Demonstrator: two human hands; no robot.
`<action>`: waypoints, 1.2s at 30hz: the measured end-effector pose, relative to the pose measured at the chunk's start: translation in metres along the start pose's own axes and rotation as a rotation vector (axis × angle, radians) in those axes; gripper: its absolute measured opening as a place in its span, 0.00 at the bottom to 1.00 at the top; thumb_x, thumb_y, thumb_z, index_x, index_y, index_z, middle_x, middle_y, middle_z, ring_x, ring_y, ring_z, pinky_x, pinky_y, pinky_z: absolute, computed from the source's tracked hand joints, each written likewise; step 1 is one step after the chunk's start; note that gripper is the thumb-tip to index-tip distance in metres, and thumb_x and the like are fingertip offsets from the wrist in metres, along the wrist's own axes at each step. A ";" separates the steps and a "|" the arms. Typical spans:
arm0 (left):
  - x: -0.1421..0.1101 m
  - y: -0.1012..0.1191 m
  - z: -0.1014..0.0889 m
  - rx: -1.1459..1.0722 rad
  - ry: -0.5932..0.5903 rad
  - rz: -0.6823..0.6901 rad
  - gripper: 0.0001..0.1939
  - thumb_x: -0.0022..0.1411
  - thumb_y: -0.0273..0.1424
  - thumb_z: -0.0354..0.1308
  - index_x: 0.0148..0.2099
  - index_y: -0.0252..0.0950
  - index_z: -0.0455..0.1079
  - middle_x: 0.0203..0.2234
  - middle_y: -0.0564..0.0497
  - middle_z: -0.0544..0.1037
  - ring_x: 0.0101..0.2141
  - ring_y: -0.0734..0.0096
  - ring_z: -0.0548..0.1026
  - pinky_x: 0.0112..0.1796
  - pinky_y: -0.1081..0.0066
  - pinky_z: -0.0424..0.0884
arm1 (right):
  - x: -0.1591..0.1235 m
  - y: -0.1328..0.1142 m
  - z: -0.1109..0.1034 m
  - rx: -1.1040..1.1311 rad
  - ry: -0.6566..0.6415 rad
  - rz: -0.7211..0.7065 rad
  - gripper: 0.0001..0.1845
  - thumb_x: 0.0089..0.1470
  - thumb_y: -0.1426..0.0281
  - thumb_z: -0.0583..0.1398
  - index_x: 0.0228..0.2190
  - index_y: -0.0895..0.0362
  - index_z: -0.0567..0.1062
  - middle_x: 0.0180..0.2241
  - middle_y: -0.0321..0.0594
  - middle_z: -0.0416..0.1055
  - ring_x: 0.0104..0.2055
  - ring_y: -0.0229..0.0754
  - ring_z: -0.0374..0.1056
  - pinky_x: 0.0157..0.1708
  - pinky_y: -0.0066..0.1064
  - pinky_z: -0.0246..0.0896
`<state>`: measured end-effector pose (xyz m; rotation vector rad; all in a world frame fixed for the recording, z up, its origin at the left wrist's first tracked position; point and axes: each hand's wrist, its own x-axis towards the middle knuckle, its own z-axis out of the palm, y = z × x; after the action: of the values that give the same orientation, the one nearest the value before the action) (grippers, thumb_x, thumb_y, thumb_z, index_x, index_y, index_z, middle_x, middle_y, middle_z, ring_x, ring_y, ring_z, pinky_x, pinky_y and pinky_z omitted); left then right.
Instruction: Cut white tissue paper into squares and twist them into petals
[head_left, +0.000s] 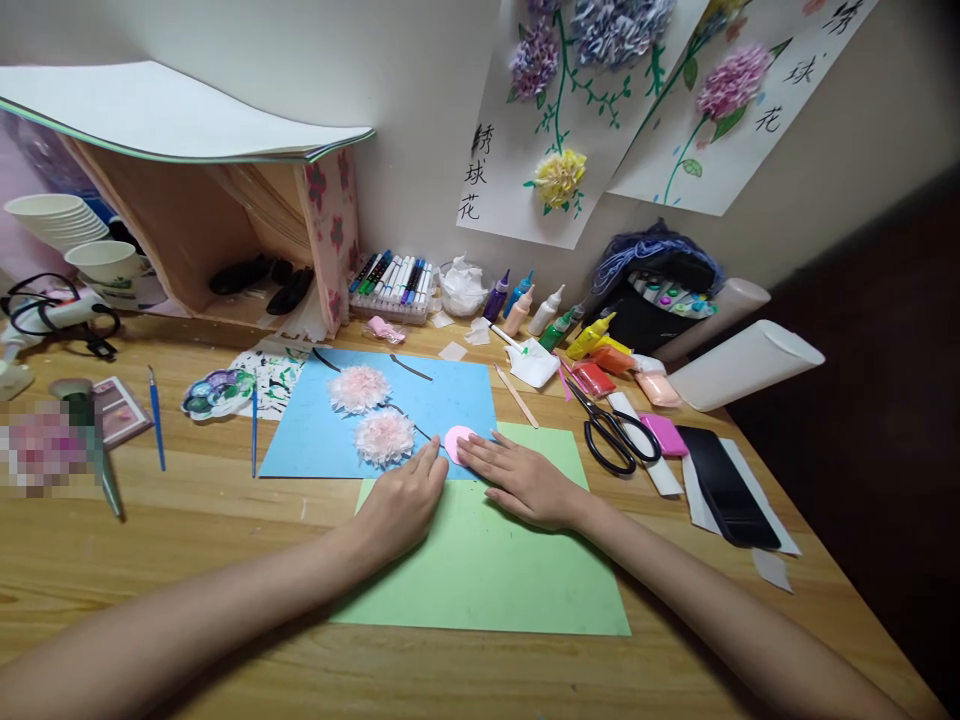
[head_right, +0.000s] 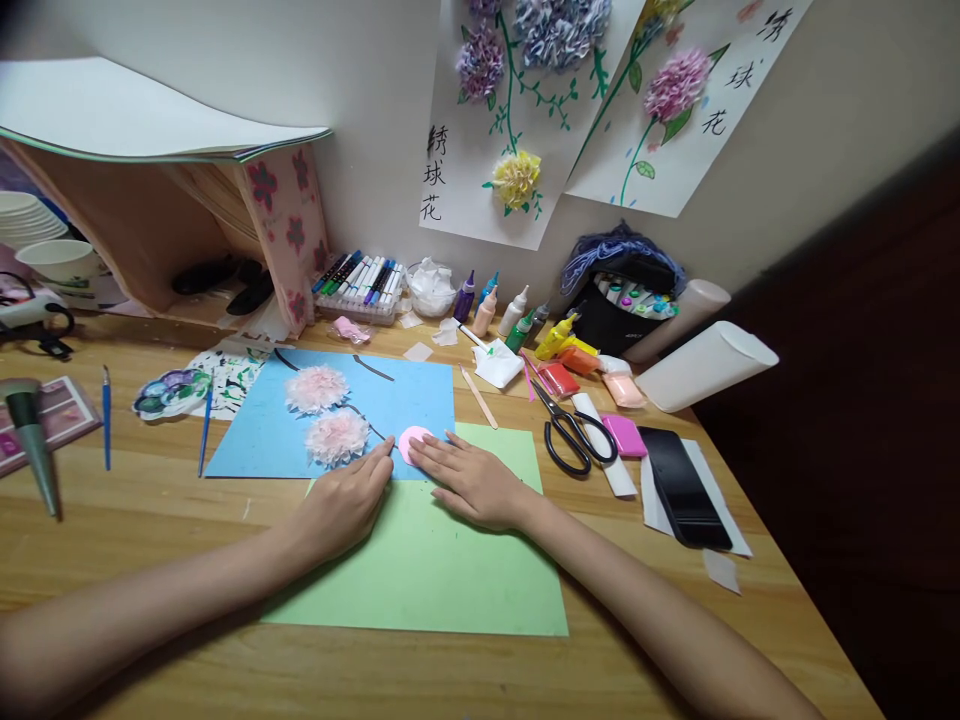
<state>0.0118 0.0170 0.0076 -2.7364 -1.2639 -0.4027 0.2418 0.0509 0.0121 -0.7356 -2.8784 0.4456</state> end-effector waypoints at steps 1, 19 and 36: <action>0.000 0.000 0.000 0.004 -0.011 0.001 0.15 0.56 0.16 0.42 0.42 0.28 0.66 0.52 0.34 0.70 0.48 0.61 0.73 0.39 0.69 0.74 | -0.001 0.000 0.001 -0.005 0.013 0.001 0.29 0.62 0.68 0.46 0.63 0.58 0.46 0.63 0.43 0.47 0.66 0.40 0.39 0.63 0.44 0.39; 0.006 0.000 -0.005 0.075 -0.276 0.022 0.28 0.60 0.21 0.42 0.62 0.23 0.52 0.55 0.33 0.64 0.47 0.59 0.68 0.44 0.65 0.67 | -0.012 -0.002 -0.002 -0.088 0.043 0.036 0.27 0.61 0.69 0.47 0.61 0.55 0.52 0.61 0.42 0.55 0.65 0.43 0.43 0.62 0.48 0.41; -0.002 -0.001 -0.002 0.047 -0.210 0.040 0.29 0.59 0.22 0.40 0.63 0.19 0.48 0.58 0.30 0.60 0.52 0.56 0.66 0.48 0.62 0.66 | -0.012 0.000 -0.002 -0.060 0.091 0.184 0.30 0.62 0.65 0.47 0.63 0.54 0.46 0.63 0.43 0.48 0.66 0.45 0.42 0.62 0.51 0.40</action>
<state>0.0093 0.0158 0.0094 -2.8188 -1.2419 -0.0812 0.2523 0.0452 0.0132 -1.0090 -2.7623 0.3374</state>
